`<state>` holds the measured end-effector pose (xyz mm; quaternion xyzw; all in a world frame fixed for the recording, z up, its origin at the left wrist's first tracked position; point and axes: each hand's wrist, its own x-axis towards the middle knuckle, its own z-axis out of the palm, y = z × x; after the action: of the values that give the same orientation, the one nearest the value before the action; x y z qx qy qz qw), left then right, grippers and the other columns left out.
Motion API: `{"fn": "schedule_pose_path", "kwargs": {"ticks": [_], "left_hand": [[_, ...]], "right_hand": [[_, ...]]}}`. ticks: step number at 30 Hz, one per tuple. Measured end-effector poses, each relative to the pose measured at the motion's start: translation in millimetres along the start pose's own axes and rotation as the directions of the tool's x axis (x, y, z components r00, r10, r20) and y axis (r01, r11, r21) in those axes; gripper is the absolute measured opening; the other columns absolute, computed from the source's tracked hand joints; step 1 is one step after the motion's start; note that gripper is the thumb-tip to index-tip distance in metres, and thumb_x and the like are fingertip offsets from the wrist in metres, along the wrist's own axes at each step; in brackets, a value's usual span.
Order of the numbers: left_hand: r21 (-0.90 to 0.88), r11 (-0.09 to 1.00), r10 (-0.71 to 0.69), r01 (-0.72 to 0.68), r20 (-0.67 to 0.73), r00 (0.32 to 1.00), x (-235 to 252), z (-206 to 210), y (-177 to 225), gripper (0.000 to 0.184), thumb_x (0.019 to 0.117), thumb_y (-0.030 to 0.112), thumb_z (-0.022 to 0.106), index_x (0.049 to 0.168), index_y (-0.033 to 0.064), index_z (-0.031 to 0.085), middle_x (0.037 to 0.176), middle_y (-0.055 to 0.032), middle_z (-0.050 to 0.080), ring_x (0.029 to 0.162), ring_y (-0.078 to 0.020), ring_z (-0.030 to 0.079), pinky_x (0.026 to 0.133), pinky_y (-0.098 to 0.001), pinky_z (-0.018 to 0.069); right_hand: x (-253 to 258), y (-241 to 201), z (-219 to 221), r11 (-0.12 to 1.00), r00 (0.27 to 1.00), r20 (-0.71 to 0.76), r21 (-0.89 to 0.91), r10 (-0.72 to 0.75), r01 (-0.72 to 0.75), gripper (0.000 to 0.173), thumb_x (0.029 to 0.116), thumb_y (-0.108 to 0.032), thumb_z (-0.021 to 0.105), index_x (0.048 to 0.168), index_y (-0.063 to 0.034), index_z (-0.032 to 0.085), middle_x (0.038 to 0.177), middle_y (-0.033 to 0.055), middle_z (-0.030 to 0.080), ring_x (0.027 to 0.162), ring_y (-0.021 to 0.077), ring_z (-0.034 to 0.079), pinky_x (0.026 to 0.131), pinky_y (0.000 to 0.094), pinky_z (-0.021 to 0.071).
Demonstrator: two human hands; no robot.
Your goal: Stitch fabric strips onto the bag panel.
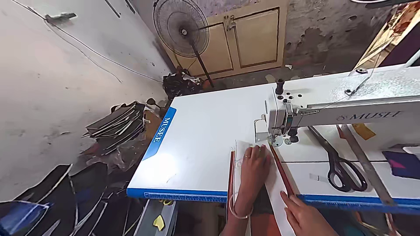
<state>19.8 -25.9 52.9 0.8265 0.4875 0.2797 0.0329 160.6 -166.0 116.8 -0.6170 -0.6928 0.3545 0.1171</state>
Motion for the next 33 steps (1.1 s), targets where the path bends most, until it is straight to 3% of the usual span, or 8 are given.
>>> {"fn": "schedule_pose_path", "kwargs": {"ticks": [3,5,7,10,18,24,28,33], "left_hand": [[-0.029,0.996,0.089,-0.089,0.002,0.996,-9.8,4.7,5.7,0.038,0.0984,0.025,0.057,0.122,0.0014,0.074,0.133,-0.0136,0.069,0.124,-0.0381,0.064,0.109,-0.0522,0.0460],[-0.049,0.993,0.109,-0.109,0.003,0.994,-10.1,4.1,4.7,0.038,0.0983,0.024,0.057,0.123,0.0012,0.073,0.132,-0.0142,0.069,0.124,-0.0389,0.064,0.109,-0.0537,0.0455],[-0.081,0.989,0.122,-0.122,-0.003,0.993,-7.6,3.5,3.6,0.036,0.0969,0.021,0.057,0.124,0.0044,0.074,0.131,-0.0156,0.069,0.123,-0.0414,0.064,0.108,-0.0566,0.0455],[-0.114,0.985,0.133,-0.131,0.009,0.991,-6.3,3.2,1.8,0.035,0.0976,0.020,0.056,0.125,0.0069,0.074,0.132,-0.0162,0.069,0.123,-0.0428,0.064,0.108,-0.0582,0.0447],[-0.206,0.965,0.180,-0.162,0.070,0.981,7.8,1.9,-5.2,0.034,0.0991,0.018,0.055,0.124,0.0062,0.074,0.132,-0.0181,0.068,0.125,-0.0441,0.062,0.110,-0.0601,0.0417],[-0.229,0.956,0.208,-0.182,0.098,0.973,27.8,8.7,-9.8,0.034,0.1002,0.019,0.054,0.125,0.0062,0.074,0.131,-0.0182,0.069,0.126,-0.0441,0.061,0.112,-0.0601,0.0398],[-0.224,0.954,0.221,-0.197,0.087,0.971,33.5,9.3,-12.6,0.035,0.0988,0.020,0.057,0.121,-0.0029,0.071,0.128,-0.0190,0.070,0.124,-0.0428,0.063,0.111,-0.0581,0.0419],[-0.249,0.949,0.221,-0.192,0.094,0.971,38.3,9.5,-15.2,0.030,0.0988,0.019,0.058,0.113,-0.0028,0.074,0.127,-0.0196,0.070,0.124,-0.0425,0.063,0.110,-0.0575,0.0425]], "right_hand": [[-7.7,6.5,-6.6,0.997,0.989,-0.140,-0.055,-0.052,0.044,0.034,0.1004,-0.011,0.055,0.125,0.0089,0.068,0.103,0.0283,0.070,0.092,0.0442,0.071,0.078,0.0561,0.0569],[18.1,19.5,0.3,0.980,0.868,-0.465,-0.166,-0.173,0.107,0.030,0.0944,-0.009,0.057,0.114,0.0052,0.074,0.095,0.0223,0.072,0.085,0.0392,0.072,0.069,0.0496,0.0592],[58.1,30.9,-3.1,0.965,0.762,-0.595,-0.202,-0.257,0.168,0.036,0.0917,0.000,0.055,0.124,0.0041,0.071,0.107,0.0226,0.073,0.096,0.0401,0.072,0.080,0.0482,0.0599],[96.5,40.6,-7.5,0.966,0.814,-0.519,-0.131,-0.260,0.225,0.039,0.0923,0.012,0.052,0.128,0.0075,0.067,0.124,0.0261,0.068,0.115,0.0443,0.065,0.098,0.0524,0.0526],[103.0,30.8,-6.7,0.979,0.861,-0.473,-0.161,-0.186,0.123,0.040,0.0898,0.013,0.055,0.129,0.0147,0.062,0.126,0.0309,0.064,0.117,0.0460,0.063,0.100,0.0510,0.0515],[115.8,27.2,-17.1,0.985,0.899,-0.425,-0.166,-0.104,0.035,0.038,0.0949,0.010,0.051,0.132,0.0155,0.058,0.128,0.0307,0.062,0.121,0.0451,0.060,0.104,0.0482,0.0487],[121.0,27.9,-16.1,0.985,0.888,-0.448,-0.173,-0.102,0.026,0.035,0.0943,0.010,0.052,0.127,0.0162,0.061,0.129,0.0318,0.062,0.122,0.0449,0.060,0.103,0.0480,0.0493],[124.1,28.1,-11.9,0.981,0.851,-0.510,-0.193,-0.127,0.030,0.037,0.0936,0.010,0.053,0.129,0.0153,0.061,0.128,0.0315,0.063,0.119,0.0451,0.063,0.101,0.0480,0.0514]]}}
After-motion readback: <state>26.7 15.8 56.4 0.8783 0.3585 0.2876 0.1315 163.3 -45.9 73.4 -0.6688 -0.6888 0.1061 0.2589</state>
